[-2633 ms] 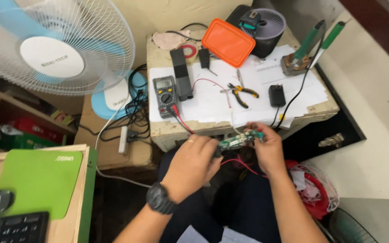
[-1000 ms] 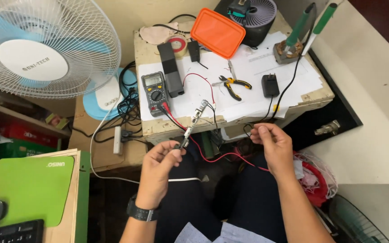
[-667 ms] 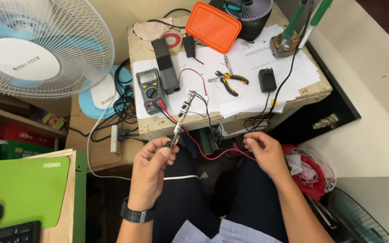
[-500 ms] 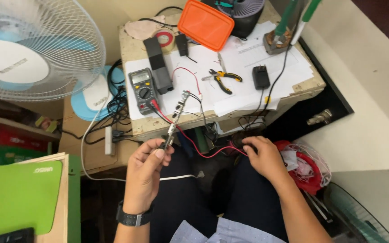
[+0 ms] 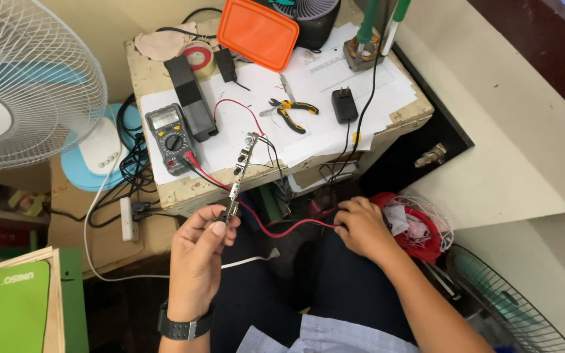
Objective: The person solders wires to a green circuit board using a soldering iron and solder wire. They then connect a power adapter to the board and use a multimeter to test the connections.
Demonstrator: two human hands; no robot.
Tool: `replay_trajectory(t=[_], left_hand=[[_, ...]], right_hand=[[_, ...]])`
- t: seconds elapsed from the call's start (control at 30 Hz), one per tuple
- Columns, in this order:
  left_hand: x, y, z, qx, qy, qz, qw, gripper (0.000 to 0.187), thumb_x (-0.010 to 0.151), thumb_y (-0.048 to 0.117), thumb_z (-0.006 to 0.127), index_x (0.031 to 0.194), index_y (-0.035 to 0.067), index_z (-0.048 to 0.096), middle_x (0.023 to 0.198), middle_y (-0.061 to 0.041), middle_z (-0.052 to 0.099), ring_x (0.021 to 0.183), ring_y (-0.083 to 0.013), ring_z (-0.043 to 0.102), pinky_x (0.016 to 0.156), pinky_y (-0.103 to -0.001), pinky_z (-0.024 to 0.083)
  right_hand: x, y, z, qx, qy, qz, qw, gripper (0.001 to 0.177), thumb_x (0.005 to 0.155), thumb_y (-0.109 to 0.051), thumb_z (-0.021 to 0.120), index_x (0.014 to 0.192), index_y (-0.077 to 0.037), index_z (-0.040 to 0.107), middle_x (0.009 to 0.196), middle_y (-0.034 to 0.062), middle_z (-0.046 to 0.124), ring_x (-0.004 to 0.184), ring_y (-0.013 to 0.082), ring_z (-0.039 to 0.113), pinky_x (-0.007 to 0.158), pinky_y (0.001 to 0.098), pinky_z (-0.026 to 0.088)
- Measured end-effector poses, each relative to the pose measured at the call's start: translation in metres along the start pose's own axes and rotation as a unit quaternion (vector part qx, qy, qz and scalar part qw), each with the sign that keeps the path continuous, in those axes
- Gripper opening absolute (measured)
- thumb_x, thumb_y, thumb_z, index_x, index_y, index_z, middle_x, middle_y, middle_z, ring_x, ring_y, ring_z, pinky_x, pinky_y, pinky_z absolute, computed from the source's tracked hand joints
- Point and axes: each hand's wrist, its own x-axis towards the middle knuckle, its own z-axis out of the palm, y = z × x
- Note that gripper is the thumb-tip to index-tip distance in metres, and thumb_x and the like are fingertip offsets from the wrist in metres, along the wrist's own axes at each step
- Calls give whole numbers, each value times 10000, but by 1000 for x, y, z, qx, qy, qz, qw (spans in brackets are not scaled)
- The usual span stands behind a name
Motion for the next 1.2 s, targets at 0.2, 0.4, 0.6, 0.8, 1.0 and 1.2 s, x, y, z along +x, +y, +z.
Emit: replay_trajectory(t=[0.2,0.4,0.6,0.8,1.0,1.2], left_hand=[[5,2,8,28,22,-13,999,239,1038,122,772,1241,-4,787,1045,-195,846,794,-149,715,731,-258,574],[10,-2,12,4,19,-5,1000,199,1074,109,738,1237,1,779,1047,-172,831,803,-143,687,736,-256,556],[7,0,14,-7,16,-6,1000,213,1075,114,740,1248,-4,776,1054,-185,831,811,-154,691,754,-269,567],[8,-2,12,-20,15,6,1000,235,1072,111,732,1259,-28,762,1054,-197,820,815,-161,686,739,-264,548],[11,-2,13,-27,24,-7,999,235,1071,101,731,1266,-27,758,1049,-212,818,812,-182,683,743,-285,546],[16,-3,17,-23,27,-8,999,244,1059,104,745,1257,-37,767,1049,-211,821,807,-182,679,743,-295,540]], right_hand=[[-58,-58,-80,157,-33,17,987,90,1067,-276,756,1107,-204,792,1050,3,728,932,221,734,861,406,567],[-94,-61,-78,126,-233,-44,963,145,980,-332,871,1115,-282,849,1067,-42,776,986,183,757,881,382,577],[-78,-59,-62,101,-267,-65,956,311,1093,-472,722,1215,-232,878,1145,32,776,1090,290,774,976,447,565],[-39,-51,-65,156,-214,32,964,389,1082,-405,720,1424,-241,809,1214,31,889,1139,244,834,1004,400,598],[-8,-36,-79,141,-180,91,969,449,1053,-452,754,1473,-298,796,1228,24,894,1154,236,843,1057,382,603],[53,-19,-112,195,212,-40,957,215,1036,-265,768,1144,-109,868,1150,75,888,1045,258,833,976,397,607]])
